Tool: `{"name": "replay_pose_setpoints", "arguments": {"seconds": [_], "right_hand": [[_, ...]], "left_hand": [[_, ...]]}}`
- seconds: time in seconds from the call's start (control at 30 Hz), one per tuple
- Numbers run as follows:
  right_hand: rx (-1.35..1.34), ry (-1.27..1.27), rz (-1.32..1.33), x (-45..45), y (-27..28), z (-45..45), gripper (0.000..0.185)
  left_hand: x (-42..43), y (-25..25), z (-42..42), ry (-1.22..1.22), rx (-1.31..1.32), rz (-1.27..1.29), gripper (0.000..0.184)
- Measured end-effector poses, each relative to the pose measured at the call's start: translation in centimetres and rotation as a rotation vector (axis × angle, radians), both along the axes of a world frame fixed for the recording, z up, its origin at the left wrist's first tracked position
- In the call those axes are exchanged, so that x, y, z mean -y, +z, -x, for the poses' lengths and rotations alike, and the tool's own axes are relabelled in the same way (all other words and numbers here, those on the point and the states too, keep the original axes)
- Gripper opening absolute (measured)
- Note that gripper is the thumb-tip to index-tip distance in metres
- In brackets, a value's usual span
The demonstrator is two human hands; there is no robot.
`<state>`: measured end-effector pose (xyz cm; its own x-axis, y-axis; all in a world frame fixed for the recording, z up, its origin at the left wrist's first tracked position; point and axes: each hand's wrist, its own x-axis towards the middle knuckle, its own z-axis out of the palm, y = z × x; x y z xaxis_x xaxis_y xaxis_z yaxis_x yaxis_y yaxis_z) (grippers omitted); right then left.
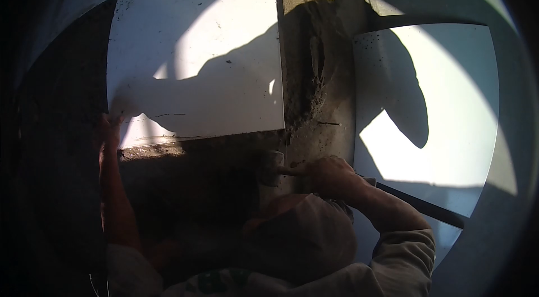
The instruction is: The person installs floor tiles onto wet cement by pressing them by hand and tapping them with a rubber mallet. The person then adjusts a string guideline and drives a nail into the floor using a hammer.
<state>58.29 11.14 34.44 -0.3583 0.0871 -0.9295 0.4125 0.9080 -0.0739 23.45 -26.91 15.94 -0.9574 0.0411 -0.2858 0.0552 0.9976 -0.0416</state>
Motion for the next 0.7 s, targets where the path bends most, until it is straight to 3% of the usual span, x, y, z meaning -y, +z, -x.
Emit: {"name": "replay_pose_setpoints", "arguments": {"seconds": [0.23, 0.27, 0.33, 0.43, 0.5, 0.57, 0.67, 0.7], "right_hand": [[-0.139, 0.121, 0.165, -1.5, -4.6, -4.5, 0.026], [-0.140, 0.117, 0.165, -1.1, -3.3, -2.8, 0.026], [0.099, -0.018, -0.048, -0.3, 0.5, 2.1, 0.025], [-0.053, 0.128, 0.053, -0.6, -0.3, -0.2, 0.020], [-0.033, 0.033, 0.115, -1.0, -1.8, -2.0, 0.021], [-0.019, -0.055, 0.170, -1.4, -3.1, -2.6, 0.023], [-0.084, 0.086, 0.210, -1.3, -4.0, -2.5, 0.024], [-0.045, 0.002, 0.103, -1.5, -3.8, -1.8, 0.031]], "left_hand": [[-1.0, 1.3, -0.5, 0.020, 0.009, 0.021, 0.049], [-1.2, 1.6, -0.6, 0.019, 0.011, 0.028, 0.050], [-1.2, 1.7, -0.7, 0.017, 0.013, 0.033, 0.050], [-0.2, 0.3, -0.1, -0.008, -0.020, 0.016, 0.051], [1.1, -1.8, 0.5, 0.026, 0.003, -0.042, 0.050], [0.3, -0.7, 0.3, 0.042, 0.026, -0.040, 0.051], [-0.3, 0.3, -0.4, 0.050, 0.032, 0.010, 0.052], [-0.5, 0.5, -0.3, 0.038, 0.013, 0.044, 0.052]]}}
